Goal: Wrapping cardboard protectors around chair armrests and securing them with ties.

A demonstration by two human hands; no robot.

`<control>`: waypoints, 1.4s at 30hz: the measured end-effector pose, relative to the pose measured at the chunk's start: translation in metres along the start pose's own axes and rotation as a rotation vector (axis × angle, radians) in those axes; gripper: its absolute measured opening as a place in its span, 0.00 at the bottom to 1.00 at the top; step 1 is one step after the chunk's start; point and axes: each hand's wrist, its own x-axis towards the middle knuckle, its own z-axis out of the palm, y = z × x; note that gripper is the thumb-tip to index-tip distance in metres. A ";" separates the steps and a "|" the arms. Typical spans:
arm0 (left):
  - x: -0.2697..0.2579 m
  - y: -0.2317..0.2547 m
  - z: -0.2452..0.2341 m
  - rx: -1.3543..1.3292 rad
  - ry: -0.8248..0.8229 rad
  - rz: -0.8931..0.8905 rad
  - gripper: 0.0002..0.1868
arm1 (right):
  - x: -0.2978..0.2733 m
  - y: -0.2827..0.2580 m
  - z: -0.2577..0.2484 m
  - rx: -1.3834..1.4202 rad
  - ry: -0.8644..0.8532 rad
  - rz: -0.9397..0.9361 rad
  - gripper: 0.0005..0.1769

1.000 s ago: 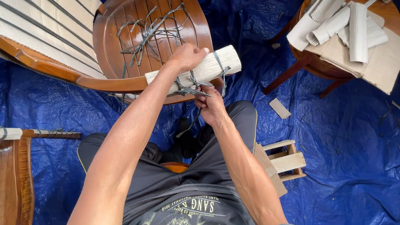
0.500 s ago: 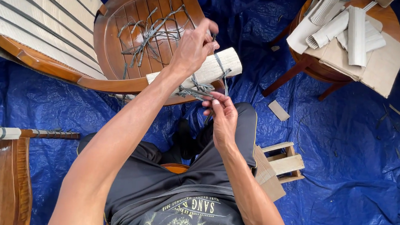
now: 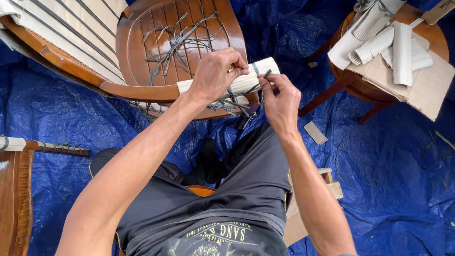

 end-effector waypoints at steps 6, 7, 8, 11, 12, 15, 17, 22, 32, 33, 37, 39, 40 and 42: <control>-0.004 0.014 -0.002 0.069 -0.030 0.179 0.03 | 0.023 0.016 0.019 0.325 -0.216 0.302 0.09; -0.004 0.015 -0.001 0.082 -0.049 0.196 0.03 | 0.024 0.019 0.023 0.352 -0.230 0.321 0.09; -0.004 0.016 0.001 0.095 -0.069 0.213 0.03 | 0.025 0.021 0.027 0.379 -0.245 0.340 0.09; 0.003 0.019 0.010 0.060 -0.050 0.158 0.03 | 0.019 0.031 0.030 0.278 -0.307 0.276 0.11; 0.004 0.021 0.010 0.059 -0.049 0.157 0.03 | 0.019 0.027 0.027 0.278 -0.308 0.276 0.11; 0.006 0.026 0.010 0.051 -0.038 0.120 0.05 | 0.018 0.026 0.023 0.292 -0.322 0.164 0.15; 0.007 0.025 0.012 0.010 -0.091 0.136 0.06 | 0.014 0.041 0.028 0.291 -0.345 0.300 0.10; 0.009 0.013 0.008 -0.008 -0.076 0.146 0.06 | 0.004 0.057 0.032 0.423 -0.371 0.380 0.17; 0.006 -0.019 0.009 0.127 -0.279 0.106 0.10 | 0.009 0.032 0.014 0.473 -0.409 0.321 0.11; 0.007 -0.018 0.009 0.125 -0.280 0.107 0.10 | 0.006 0.028 0.014 0.471 -0.408 0.323 0.11; 0.011 -0.018 0.019 0.229 -0.275 0.069 0.09 | -0.004 0.019 0.020 0.052 -0.207 -0.015 0.13; 0.012 -0.019 0.027 0.247 -0.244 0.061 0.11 | -0.009 0.021 0.026 -0.048 -0.141 -0.137 0.11; 0.013 -0.019 0.030 0.277 -0.240 0.028 0.12 | -0.011 0.022 0.029 -0.061 -0.113 -0.122 0.09; 0.013 -0.018 0.033 0.309 -0.235 -0.005 0.14 | -0.015 0.027 0.037 -0.070 -0.085 -0.107 0.08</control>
